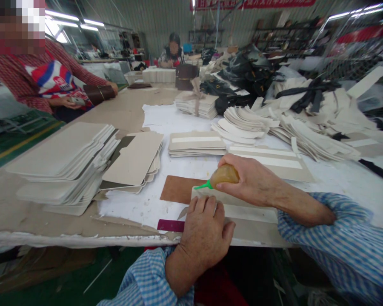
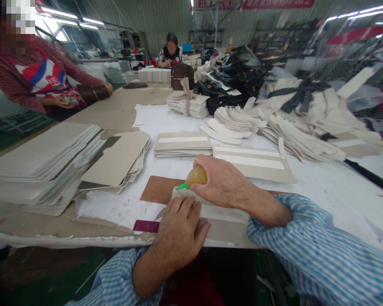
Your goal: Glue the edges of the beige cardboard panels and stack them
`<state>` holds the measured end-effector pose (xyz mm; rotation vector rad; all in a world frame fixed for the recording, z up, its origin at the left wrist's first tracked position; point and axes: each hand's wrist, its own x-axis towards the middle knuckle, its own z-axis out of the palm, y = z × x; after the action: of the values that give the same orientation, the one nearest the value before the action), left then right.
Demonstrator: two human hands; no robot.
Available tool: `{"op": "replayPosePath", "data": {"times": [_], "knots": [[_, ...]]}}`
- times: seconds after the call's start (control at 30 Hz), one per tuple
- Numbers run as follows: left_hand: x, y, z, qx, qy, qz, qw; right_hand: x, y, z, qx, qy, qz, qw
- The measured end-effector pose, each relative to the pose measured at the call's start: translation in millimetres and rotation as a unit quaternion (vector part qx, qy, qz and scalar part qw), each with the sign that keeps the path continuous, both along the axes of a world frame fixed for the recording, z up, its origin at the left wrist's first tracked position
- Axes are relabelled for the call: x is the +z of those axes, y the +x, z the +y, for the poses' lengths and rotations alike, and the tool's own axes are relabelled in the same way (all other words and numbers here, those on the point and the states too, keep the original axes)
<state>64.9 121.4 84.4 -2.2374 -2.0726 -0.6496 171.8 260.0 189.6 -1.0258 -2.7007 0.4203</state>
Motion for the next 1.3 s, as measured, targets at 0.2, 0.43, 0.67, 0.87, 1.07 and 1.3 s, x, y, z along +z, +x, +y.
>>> {"op": "replayPosePath", "data": {"times": [0.2, 0.43, 0.67, 0.87, 1.07, 1.3], "knots": [[-1.3, 0, 0, 0.003, -0.001, 0.005, 1.0, 3.9, -3, 0, -0.009, -0.001, -0.01, 1.0], [0.1, -1, 0, 0.0, -0.001, 0.006, 1.0, 6.8, -7, 0, -0.018, -0.011, -0.016, 1.0], [3.1, -1, 0, -0.001, -0.019, -0.001, 1.0, 13.1, -2, 0, -0.034, -0.013, -0.02, 0.999], [2.6, -1, 0, 0.0, -0.008, 0.007, 1.0, 15.8, -10, -3, -0.025, -0.015, -0.029, 0.999], [2.7, -1, 0, 0.0, -0.013, 0.004, 1.0, 15.8, -7, -2, -0.028, -0.018, -0.028, 0.999], [2.3, -2, 0, -0.003, -0.01, 0.005, 1.0, 20.9, 3, 1, -0.049, -0.013, -0.051, 0.997]]}}
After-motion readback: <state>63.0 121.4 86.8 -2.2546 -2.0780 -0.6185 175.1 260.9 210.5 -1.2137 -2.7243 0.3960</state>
